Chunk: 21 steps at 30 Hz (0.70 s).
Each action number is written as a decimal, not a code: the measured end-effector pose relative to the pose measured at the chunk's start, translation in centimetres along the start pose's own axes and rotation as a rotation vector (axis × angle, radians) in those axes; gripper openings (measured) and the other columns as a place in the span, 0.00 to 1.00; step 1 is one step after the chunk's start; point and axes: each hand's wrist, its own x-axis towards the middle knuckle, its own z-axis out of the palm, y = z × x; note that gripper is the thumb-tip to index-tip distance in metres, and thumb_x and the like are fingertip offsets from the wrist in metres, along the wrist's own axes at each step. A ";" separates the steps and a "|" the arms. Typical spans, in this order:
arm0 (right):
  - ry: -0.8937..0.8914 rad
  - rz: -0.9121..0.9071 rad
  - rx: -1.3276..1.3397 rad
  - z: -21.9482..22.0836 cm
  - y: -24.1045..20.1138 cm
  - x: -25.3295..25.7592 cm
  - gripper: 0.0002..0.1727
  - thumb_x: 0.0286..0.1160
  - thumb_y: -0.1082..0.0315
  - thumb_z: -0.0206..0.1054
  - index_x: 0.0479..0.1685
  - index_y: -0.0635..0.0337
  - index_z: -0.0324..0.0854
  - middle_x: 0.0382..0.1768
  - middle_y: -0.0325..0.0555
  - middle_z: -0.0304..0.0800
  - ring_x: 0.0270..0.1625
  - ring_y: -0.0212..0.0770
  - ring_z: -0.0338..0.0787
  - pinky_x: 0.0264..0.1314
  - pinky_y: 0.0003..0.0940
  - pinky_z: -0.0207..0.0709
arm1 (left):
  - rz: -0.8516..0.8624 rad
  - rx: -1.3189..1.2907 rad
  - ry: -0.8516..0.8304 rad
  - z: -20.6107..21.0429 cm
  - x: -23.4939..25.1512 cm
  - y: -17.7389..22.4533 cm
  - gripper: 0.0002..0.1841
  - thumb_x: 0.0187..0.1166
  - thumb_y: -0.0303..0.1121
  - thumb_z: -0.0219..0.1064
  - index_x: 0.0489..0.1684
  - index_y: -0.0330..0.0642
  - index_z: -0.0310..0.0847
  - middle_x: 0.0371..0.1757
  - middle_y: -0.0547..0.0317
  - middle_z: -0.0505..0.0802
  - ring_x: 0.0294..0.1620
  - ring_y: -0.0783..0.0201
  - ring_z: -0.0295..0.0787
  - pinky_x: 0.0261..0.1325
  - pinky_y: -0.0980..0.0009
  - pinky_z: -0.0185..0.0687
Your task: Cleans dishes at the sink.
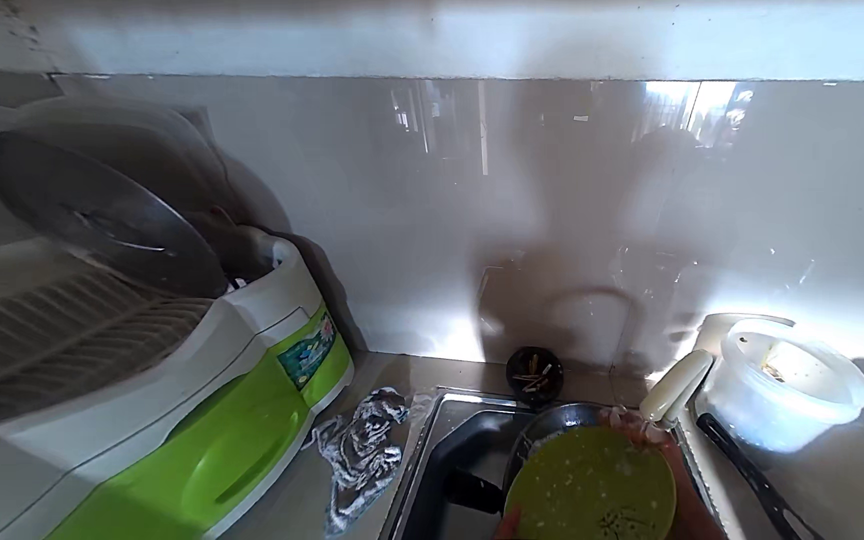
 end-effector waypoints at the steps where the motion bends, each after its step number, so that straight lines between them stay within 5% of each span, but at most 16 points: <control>1: -0.070 0.085 -0.141 -1.8 -0.9 -0.1 0.13 0.68 0.71 0.59 0.42 0.67 0.87 0.47 0.48 0.95 0.52 0.35 0.92 0.59 0.29 0.85 | 0.008 0.011 -0.057 -0.4 0.8 -0.2 0.20 0.92 0.47 0.44 0.59 0.44 0.77 0.48 0.51 0.94 0.50 0.54 0.94 0.51 0.50 0.91; 4: -0.262 0.211 -0.976 -4.9 -4.1 0.6 0.22 0.77 0.69 0.62 0.71 0.60 0.81 0.83 0.48 0.73 0.83 0.40 0.74 0.85 0.38 0.68 | 0.048 0.078 -0.129 0.3 1.8 -1.4 0.25 0.95 0.51 0.39 0.68 0.42 0.73 0.52 0.46 0.94 0.53 0.51 0.94 0.54 0.47 0.91; 7: -0.255 0.132 -1.805 -0.3 -4.5 0.7 0.32 0.87 0.62 0.53 0.92 0.51 0.61 0.92 0.49 0.59 0.93 0.53 0.60 0.92 0.55 0.54 | 0.029 0.084 -0.242 2.5 1.9 -4.1 0.27 0.94 0.51 0.42 0.77 0.40 0.67 0.59 0.42 0.91 0.57 0.49 0.93 0.56 0.47 0.91; 10: -0.281 -0.076 -1.692 4.8 -1.2 -1.7 0.37 0.88 0.50 0.54 0.92 0.61 0.58 0.92 0.58 0.55 0.94 0.59 0.54 0.92 0.62 0.52 | 0.064 0.060 -0.369 3.4 3.4 -6.4 0.30 0.92 0.56 0.46 0.77 0.40 0.67 0.61 0.45 0.91 0.61 0.53 0.91 0.62 0.51 0.89; 12: -0.519 -0.119 -1.563 6.6 -0.3 -4.8 0.33 0.92 0.53 0.51 0.89 0.63 0.62 0.90 0.58 0.61 0.93 0.56 0.59 0.94 0.59 0.51 | 0.134 0.033 -0.379 3.3 4.3 -5.7 0.34 0.86 0.60 0.54 0.78 0.40 0.67 0.60 0.46 0.90 0.60 0.54 0.91 0.62 0.52 0.89; 14: -0.762 -0.057 -1.637 5.7 -1.5 -6.0 0.32 0.93 0.52 0.47 0.91 0.57 0.60 0.92 0.51 0.58 0.95 0.50 0.53 0.97 0.57 0.40 | 0.227 0.051 -0.396 2.0 4.9 -3.6 0.35 0.85 0.63 0.53 0.73 0.38 0.68 0.56 0.46 0.92 0.56 0.55 0.92 0.59 0.52 0.90; 16: -0.562 -0.073 -1.730 2.3 -2.4 -5.0 0.34 0.89 0.49 0.53 0.88 0.60 0.65 0.89 0.54 0.64 0.93 0.54 0.59 0.96 0.61 0.43 | 0.258 0.059 -0.408 0.8 4.8 -2.6 0.34 0.86 0.60 0.55 0.74 0.36 0.68 0.59 0.42 0.91 0.59 0.51 0.92 0.62 0.48 0.89; 18: -0.327 -0.095 -1.847 0.7 -1.9 -2.5 0.40 0.90 0.42 0.46 0.93 0.61 0.56 0.91 0.59 0.57 0.94 0.59 0.54 0.95 0.63 0.41 | 0.217 0.130 -0.331 1.3 3.6 -3.7 0.31 0.91 0.54 0.48 0.76 0.34 0.67 0.59 0.40 0.90 0.59 0.50 0.92 0.61 0.49 0.90; 21: -0.428 -0.218 -1.630 4.5 0.0 -3.7 0.34 0.91 0.49 0.51 0.89 0.61 0.63 0.91 0.56 0.59 0.94 0.56 0.54 0.95 0.60 0.46 | 0.099 0.143 -0.333 2.0 3.8 -5.6 0.31 0.92 0.56 0.43 0.76 0.39 0.70 0.60 0.45 0.91 0.61 0.53 0.91 0.64 0.51 0.88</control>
